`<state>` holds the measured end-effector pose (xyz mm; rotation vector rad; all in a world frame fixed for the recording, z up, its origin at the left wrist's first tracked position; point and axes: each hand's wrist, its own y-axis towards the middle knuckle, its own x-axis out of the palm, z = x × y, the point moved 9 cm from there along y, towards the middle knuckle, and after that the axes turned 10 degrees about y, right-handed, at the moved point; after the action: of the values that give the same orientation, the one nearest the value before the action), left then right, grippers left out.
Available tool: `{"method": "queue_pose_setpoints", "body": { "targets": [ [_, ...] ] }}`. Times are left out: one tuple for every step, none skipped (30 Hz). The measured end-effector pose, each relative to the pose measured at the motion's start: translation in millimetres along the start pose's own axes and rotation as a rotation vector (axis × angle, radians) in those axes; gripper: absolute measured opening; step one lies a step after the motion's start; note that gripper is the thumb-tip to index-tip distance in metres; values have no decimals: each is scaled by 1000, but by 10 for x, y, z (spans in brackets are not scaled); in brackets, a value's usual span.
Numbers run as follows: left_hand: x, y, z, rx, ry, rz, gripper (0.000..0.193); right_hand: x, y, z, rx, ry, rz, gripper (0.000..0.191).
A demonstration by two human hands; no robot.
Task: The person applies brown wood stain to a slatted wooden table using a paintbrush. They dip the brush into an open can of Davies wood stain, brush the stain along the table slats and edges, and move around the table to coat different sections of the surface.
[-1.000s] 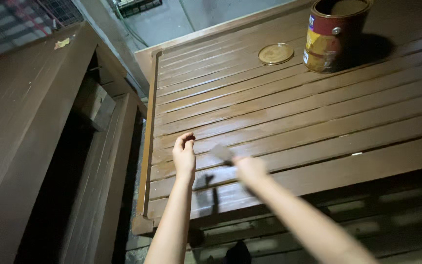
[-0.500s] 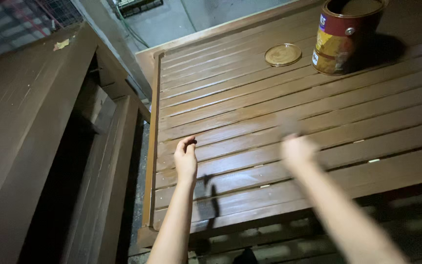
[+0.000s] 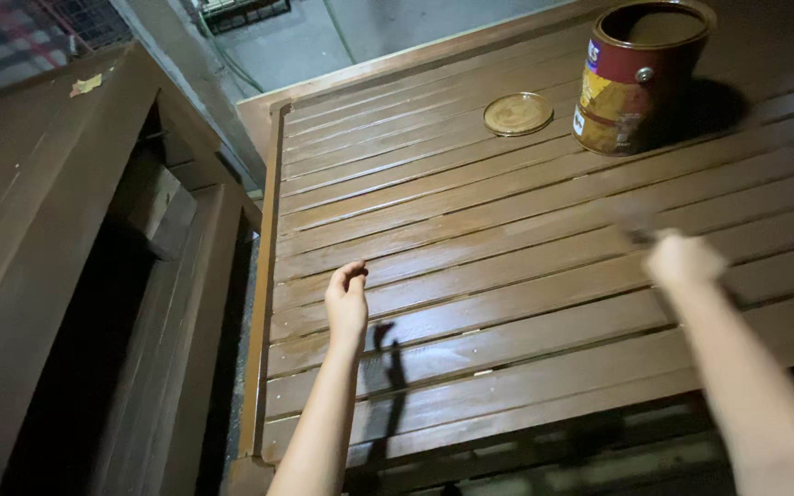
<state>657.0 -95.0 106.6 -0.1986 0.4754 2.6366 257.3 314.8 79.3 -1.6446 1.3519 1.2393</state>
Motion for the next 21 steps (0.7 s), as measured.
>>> {"method": "queue_pose_setpoints", "body": {
  "targets": [
    [-15, -15, -37, -15, 20, 7, 25, 2, 143, 78, 35, 1, -14, 30],
    [-44, -19, -61, -27, 43, 18, 25, -3, 223, 102, 61, -12, -24, 29],
    [-63, -25, -85, -44, 65, 27, 25, 57, 222, -8, 60, -19, -37, 29],
    [-65, -21, -93, -46, 40, 26, 24, 139, 166, -200, 47, -31, -53, 29],
    [-64, -14, -95, -47, 13, 27, 24, 252, 40, -464, 13, -29, -73, 30],
    [-56, 5, -88, -45, -14, 30, 24, 384, -151, -781, -39, -23, -93, 32],
    [-31, 29, -66, -31, -23, 31, 25, 518, -369, -1124, -95, -11, -117, 34],
    [6, 52, -42, -18, -32, 31, 25, 651, -634, -1459, -157, 21, -139, 37],
    [52, 63, -20, -7, -42, 29, 25, 770, -895, -1773, -209, 75, -160, 40],
    [107, 73, -9, -11, -35, 29, 25, 864, -1135, -2032, -250, 142, -176, 43],
    [177, 80, 0, -17, -30, 28, 24, 933, -1336, -2271, -315, 206, -191, 47],
    [246, 72, 4, -24, -24, 26, 24, 961, -1529, -2520, -495, 172, -183, 33],
    [332, 69, 11, -32, -25, 12, 25, 945, -1677, -2707, -675, 138, -169, 32],
    [415, 73, 18, -38, -24, -3, 26, 960, -1644, -2660, -644, 166, -194, 30],
    [476, 73, 19, -46, -20, -17, 27, 961, -1533, -2530, -612, 195, -221, 29],
    [516, 70, 19, -48, -18, -20, 27, 905, -1368, -2349, -579, 225, -247, 29],
    [551, 64, 14, -49, -19, -22, 27, 882, -1109, -2055, -485, 67, -285, 26],
    [573, 68, 7, -49, -19, -22, 27, 728, -827, -1719, -412, 44, -254, 32],
    [572, 71, -10, -53, -24, -20, 26, 561, -501, -1285, -264, -10, -231, 41],
    [556, 64, -35, -58, -28, -18, 26, 389, -223, -859, -171, -59, -224, 38],
    [532, 74, -57, -60, -33, -13, 26, 147, 43, -432, -73, 9, -150, 39]
  ]
}}
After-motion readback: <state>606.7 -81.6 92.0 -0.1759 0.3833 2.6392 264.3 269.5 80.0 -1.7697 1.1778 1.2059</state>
